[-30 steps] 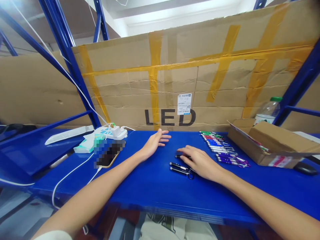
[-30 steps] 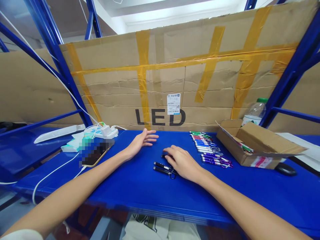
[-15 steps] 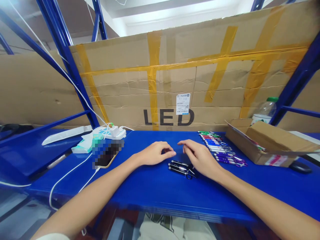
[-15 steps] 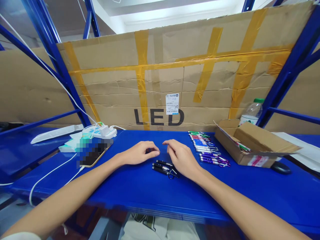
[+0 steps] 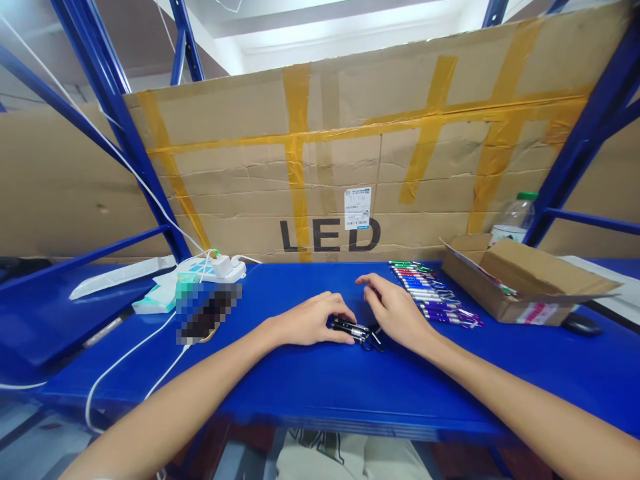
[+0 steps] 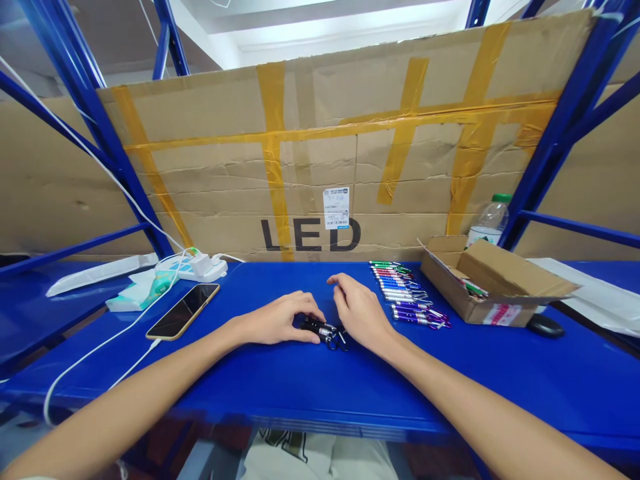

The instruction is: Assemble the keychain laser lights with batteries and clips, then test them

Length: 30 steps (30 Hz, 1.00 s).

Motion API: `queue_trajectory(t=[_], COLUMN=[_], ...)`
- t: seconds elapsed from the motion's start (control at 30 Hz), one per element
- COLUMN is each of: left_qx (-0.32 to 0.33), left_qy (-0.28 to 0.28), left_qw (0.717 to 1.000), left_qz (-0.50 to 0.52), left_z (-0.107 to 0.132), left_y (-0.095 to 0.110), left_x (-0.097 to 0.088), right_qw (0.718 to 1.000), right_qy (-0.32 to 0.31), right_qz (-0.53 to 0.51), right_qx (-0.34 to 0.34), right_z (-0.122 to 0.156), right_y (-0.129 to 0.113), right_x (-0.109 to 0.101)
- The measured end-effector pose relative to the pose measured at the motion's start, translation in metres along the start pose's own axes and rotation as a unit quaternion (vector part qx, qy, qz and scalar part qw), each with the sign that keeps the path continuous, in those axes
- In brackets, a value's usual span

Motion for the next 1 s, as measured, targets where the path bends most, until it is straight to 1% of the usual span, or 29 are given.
queue_trajectory(t=[0.1, 0.23, 0.3, 0.37, 0.43, 0.5, 0.57, 0.67, 1.0], left_qx=[-0.022, -0.083, -0.13, -0.19, -0.221, -0.244, -0.26, -0.279, -0.314], left_qy=[0.012, 0.029, 0.035, 0.038, 0.049, 0.059, 0.063, 0.065, 0.064], left_qw=[1.0, 0.991, 0.974, 0.939, 0.923, 0.91, 0.899, 0.888, 0.861], left_qz=[-0.014, -0.103, -0.181, -0.283, -0.312, -0.331, -0.345, -0.359, -0.394], left_z=[0.001, 0.01, 0.018, 0.026, 0.033, 0.038, 0.042, 0.044, 0.039], left_y=[-0.018, -0.055, -0.077, -0.096, -0.11, -0.121, -0.127, -0.131, -0.13], left_x=[-0.011, -0.038, -0.053, -0.066, -0.074, -0.08, -0.083, -0.083, -0.075], right_qw=[1.0, 1.0, 0.999, 0.999, 0.999, 0.999, 0.999, 0.999, 0.996], right_qy=[-0.003, -0.012, -0.018, -0.023, -0.027, -0.029, -0.031, -0.04, -0.072], right_qz=[0.007, 0.023, 0.027, 0.024, 0.021, 0.021, 0.024, 0.028, 0.044], right_qx=[-0.003, -0.001, 0.003, -0.001, -0.01, -0.018, -0.021, -0.023, -0.007], right_z=[0.0, 0.0, 0.0, 0.001, 0.002, 0.002, 0.002, 0.002, 0.001], right_y=[0.002, 0.002, 0.002, 0.002, 0.003, 0.003, 0.004, 0.005, 0.003], right_x=[0.0, 0.0, 0.0, 0.001, 0.003, 0.004, 0.005, 0.005, 0.005])
Point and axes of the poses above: each hand's wrist, its own z-axis away from the middle knuckle, its own x-axis out of the palm, y = z × x, the point moved 1 cm from there along -z, towards the middle knuckle, and after that the axes turned 6 degrees about y, right-handed, at the moved point
